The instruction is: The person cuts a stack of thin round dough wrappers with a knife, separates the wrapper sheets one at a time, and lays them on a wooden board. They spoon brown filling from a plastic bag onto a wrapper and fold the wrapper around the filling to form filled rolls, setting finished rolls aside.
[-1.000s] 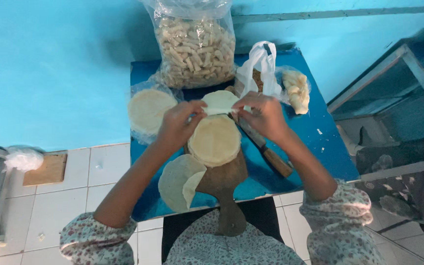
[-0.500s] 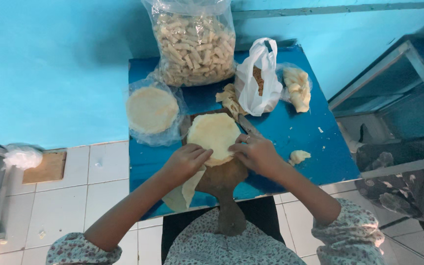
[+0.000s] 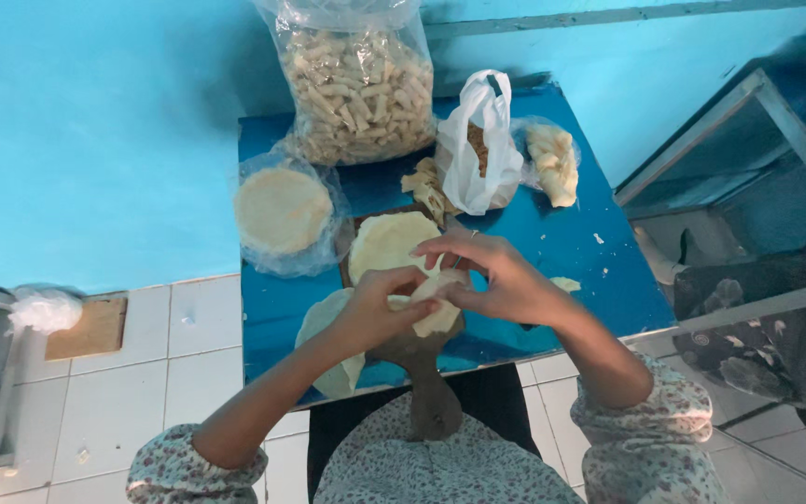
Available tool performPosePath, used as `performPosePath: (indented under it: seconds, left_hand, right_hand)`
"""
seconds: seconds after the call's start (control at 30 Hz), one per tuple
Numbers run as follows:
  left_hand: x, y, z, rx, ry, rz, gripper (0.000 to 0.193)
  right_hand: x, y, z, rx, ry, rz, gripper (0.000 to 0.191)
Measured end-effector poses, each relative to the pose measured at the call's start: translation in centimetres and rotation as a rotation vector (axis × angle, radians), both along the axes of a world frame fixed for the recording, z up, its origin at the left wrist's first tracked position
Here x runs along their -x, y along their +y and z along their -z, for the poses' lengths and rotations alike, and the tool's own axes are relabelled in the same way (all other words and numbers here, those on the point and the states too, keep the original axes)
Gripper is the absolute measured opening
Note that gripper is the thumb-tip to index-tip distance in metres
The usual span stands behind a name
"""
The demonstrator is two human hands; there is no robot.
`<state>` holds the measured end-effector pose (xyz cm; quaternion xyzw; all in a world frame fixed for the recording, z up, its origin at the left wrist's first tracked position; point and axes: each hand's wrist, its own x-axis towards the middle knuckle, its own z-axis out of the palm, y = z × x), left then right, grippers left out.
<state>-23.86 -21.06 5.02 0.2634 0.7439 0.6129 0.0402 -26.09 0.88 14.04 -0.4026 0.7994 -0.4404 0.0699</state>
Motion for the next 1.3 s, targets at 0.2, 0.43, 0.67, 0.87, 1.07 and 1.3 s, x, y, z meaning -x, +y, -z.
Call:
performPosePath:
  seconds: [0.2, 0.43, 0.67, 0.87, 1.07, 1.3]
  left_hand:
    - [-5.6, 2.3, -1.8, 0.139, 0.223, -0.244, 0.019]
    - [-11.4, 3.3, -5.5, 0.103, 0.193, -0.256, 0.015]
    - [-6.2, 1.4, -3.7, 0.107, 0.105, -0.329, 0.017]
    - [0.5, 0.0, -2.2, 0.229, 0.236, -0.423, 0.016]
    - [1.9, -2.1, -2.7, 0.267, 0.251, -0.461, 0.014]
    - [5.5, -4.6, -2.4, 0.405, 0.409, -0.511, 0.014]
  right_hand:
    - [-5.7, 3.4, 1.0, -0.058, 0.212, 0.192, 0.046]
    - [-10.7, 5.9, -1.2, 0.001, 0.235, 0.248, 0.017]
    - [-5.2, 3.7, 0.2, -0.034, -0.044, 0.300, 0.018]
    - [0.7, -0.8, 1.4, 0.023, -0.075, 0.221, 0.028]
    - [2.0, -3.1, 0.7, 0.036, -0.032, 0.286, 0.039]
    - [5.6, -6.4, 1.1, 0.101, 0.026, 0.297, 0.037]
